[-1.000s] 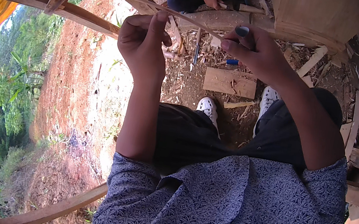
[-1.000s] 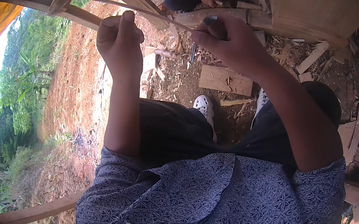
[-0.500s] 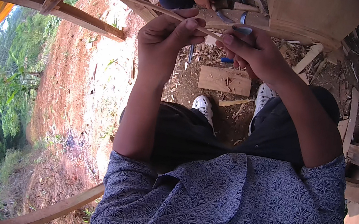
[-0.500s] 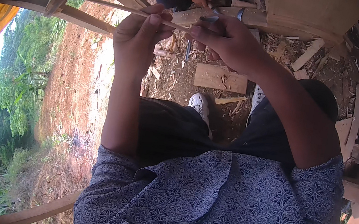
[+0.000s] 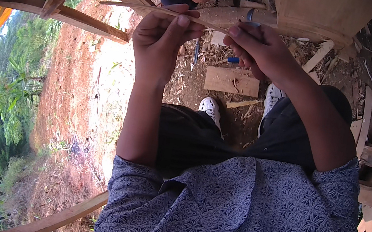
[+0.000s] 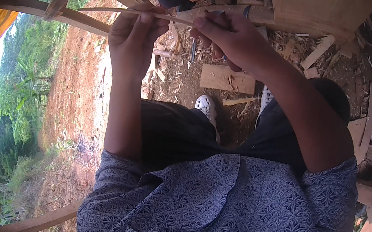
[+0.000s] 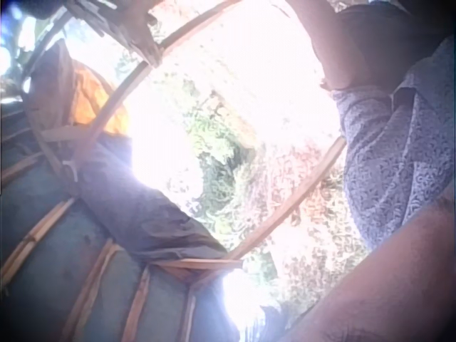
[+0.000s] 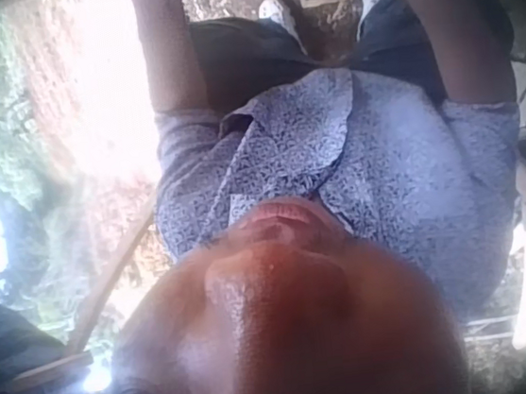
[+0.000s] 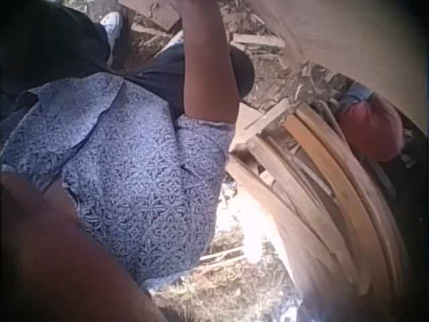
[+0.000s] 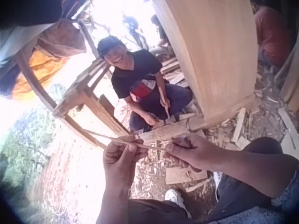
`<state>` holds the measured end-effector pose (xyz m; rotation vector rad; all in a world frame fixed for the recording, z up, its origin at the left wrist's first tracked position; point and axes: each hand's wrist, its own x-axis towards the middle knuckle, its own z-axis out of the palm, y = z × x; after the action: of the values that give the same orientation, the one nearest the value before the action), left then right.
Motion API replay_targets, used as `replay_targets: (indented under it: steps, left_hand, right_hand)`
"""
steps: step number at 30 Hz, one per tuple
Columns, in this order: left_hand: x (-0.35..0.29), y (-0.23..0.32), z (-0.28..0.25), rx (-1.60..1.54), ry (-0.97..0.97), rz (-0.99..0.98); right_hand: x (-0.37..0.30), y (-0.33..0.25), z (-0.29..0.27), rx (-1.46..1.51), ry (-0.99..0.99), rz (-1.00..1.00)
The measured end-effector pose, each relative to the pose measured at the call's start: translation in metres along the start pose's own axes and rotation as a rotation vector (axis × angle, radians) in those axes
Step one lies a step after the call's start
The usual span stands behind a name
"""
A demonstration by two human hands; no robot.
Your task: The person sits on the ground and uses a sanding block to smooth a thin wooden dowel. They rotate the dowel in their hands and rub the sanding block along its length repeatedly. Another person is visible in the background working on a larger wooden piece.
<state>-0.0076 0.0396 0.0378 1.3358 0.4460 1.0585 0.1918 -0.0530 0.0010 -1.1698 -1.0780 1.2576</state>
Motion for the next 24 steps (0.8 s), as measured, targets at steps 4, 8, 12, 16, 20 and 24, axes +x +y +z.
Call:
replay_targets:
  steps: [4, 8, 12, 16, 20, 24]
  left_hand:
    - [-0.0013, 0.0017, 0.0013, -0.066, -0.020, 0.051]
    - [-0.0025, 0.0026, 0.0007, -0.080, 0.012, 0.084]
    - [-0.0018, 0.0029, 0.0018, -0.068, 0.013, 0.097]
    - [-0.0022, 0.0021, 0.0004, -0.042, 0.043, 0.104]
    - [-0.0036, 0.0034, 0.0032, -0.032, 0.062, 0.092]
    - [-0.0052, 0.0049, 0.0055, -0.062, 0.064, 0.093]
  right_hand:
    - [-0.0039, -0.0075, 0.0008, -0.026, -0.006, -0.006]
    - [-0.0040, -0.0035, 0.0039, -0.065, 0.020, -0.095]
    - [-0.0053, -0.0054, 0.0076, -0.142, 0.093, -0.193]
    - [-0.0062, -0.0097, 0.0052, -0.167, 0.108, -0.203]
    - [-0.0010, -0.0019, 0.0056, -0.241, 0.182, -0.422]
    - [-0.0046, -0.0011, 0.0037, -0.229, 0.158, -0.401]
